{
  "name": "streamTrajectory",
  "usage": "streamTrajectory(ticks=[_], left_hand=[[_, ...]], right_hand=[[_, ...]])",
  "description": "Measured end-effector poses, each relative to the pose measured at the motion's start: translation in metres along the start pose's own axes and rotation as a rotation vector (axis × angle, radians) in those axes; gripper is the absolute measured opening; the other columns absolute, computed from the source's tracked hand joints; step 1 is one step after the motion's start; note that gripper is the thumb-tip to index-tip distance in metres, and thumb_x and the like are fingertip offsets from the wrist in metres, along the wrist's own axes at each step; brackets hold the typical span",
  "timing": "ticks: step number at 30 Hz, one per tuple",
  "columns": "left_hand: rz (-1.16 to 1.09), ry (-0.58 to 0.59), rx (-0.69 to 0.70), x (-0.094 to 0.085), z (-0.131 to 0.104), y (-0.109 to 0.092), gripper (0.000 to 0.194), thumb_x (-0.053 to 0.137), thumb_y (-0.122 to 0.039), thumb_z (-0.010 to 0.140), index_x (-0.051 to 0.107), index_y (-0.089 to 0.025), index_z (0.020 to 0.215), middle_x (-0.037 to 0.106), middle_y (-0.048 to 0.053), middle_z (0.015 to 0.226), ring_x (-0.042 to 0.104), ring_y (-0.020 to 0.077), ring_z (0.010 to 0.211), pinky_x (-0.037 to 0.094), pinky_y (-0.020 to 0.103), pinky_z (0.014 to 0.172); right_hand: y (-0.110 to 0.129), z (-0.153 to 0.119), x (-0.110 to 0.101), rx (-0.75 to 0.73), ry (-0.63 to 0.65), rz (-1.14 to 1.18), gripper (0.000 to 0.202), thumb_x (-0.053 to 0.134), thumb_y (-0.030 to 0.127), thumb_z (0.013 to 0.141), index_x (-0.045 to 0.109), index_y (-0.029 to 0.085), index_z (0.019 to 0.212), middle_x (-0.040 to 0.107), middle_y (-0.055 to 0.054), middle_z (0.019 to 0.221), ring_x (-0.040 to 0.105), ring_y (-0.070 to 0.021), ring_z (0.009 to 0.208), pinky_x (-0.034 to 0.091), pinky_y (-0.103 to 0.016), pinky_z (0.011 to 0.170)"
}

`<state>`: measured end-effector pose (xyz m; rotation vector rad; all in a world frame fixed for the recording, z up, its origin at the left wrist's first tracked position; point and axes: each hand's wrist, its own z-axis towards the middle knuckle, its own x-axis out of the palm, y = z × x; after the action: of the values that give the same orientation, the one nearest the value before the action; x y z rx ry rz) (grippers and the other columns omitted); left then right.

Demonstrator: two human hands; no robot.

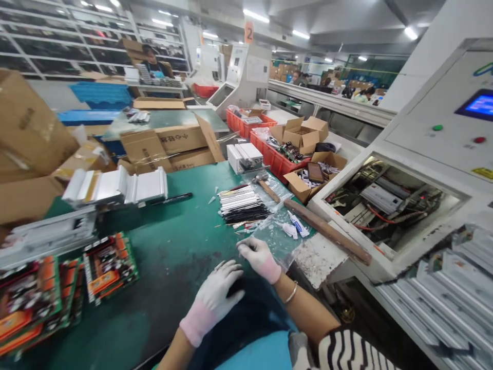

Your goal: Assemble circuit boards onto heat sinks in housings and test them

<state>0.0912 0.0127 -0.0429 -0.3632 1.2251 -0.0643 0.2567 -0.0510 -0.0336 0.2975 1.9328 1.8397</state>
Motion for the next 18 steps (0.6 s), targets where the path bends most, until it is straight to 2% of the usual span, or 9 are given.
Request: streamTrajectory(ticks=[3, 6, 10, 14, 18], left_hand=[[0.000, 0.005, -0.090, -0.015, -0.006, -0.002, 0.024, 0.064, -0.023, 0.084, 0.065, -0.021, 0.107, 0.070, 0.008, 0.114, 0.066, 0.0245, 0.106, 0.055, 0.040, 0.097], [0.017, 0.027, -0.185, -0.033, -0.008, 0.001, 0.025, 0.065, -0.025, 0.085, 0.065, -0.020, 0.109, 0.069, 0.007, 0.115, 0.064, 0.0240, 0.109, 0.052, 0.038, 0.099], [0.033, 0.017, -0.274, -0.065, -0.005, 0.016, 0.027, 0.063, -0.035, 0.089, 0.064, -0.021, 0.112, 0.067, 0.006, 0.120, 0.061, 0.0235, 0.116, 0.048, 0.038, 0.102], [0.118, -0.016, -0.370, -0.100, 0.003, 0.041, 0.031, 0.061, -0.038, 0.089, 0.065, -0.020, 0.114, 0.066, 0.006, 0.122, 0.060, 0.0224, 0.117, 0.046, 0.034, 0.103], [0.299, 0.106, -0.613, -0.139, 0.018, 0.086, 0.040, 0.059, -0.040, 0.088, 0.060, -0.023, 0.125, 0.063, 0.004, 0.128, 0.059, 0.0230, 0.117, 0.045, 0.033, 0.102]], right_hand=[[-0.004, 0.000, 0.006, -0.097, 0.019, -0.121, 0.023, 0.057, 0.034, 0.083, 0.075, 0.021, 0.088, 0.075, -0.004, 0.084, 0.069, -0.0190, 0.082, 0.055, -0.032, 0.080], [-0.010, -0.007, 0.008, -0.193, 0.062, -0.236, 0.024, 0.056, 0.035, 0.085, 0.074, 0.021, 0.090, 0.076, -0.007, 0.092, 0.070, -0.0210, 0.088, 0.053, -0.034, 0.085], [-0.017, -0.011, 0.007, -0.186, 0.084, -0.252, 0.028, 0.054, 0.039, 0.087, 0.074, 0.021, 0.093, 0.076, -0.008, 0.096, 0.071, -0.0231, 0.092, 0.054, -0.035, 0.085], [-0.022, -0.012, 0.004, -0.175, 0.101, -0.259, 0.030, 0.054, 0.044, 0.087, 0.073, 0.021, 0.095, 0.076, -0.009, 0.098, 0.071, -0.0243, 0.094, 0.055, -0.036, 0.086], [-0.023, -0.014, 0.003, -0.175, 0.123, -0.289, 0.032, 0.054, 0.046, 0.088, 0.072, 0.021, 0.096, 0.076, -0.009, 0.098, 0.071, -0.0251, 0.094, 0.055, -0.038, 0.086]])
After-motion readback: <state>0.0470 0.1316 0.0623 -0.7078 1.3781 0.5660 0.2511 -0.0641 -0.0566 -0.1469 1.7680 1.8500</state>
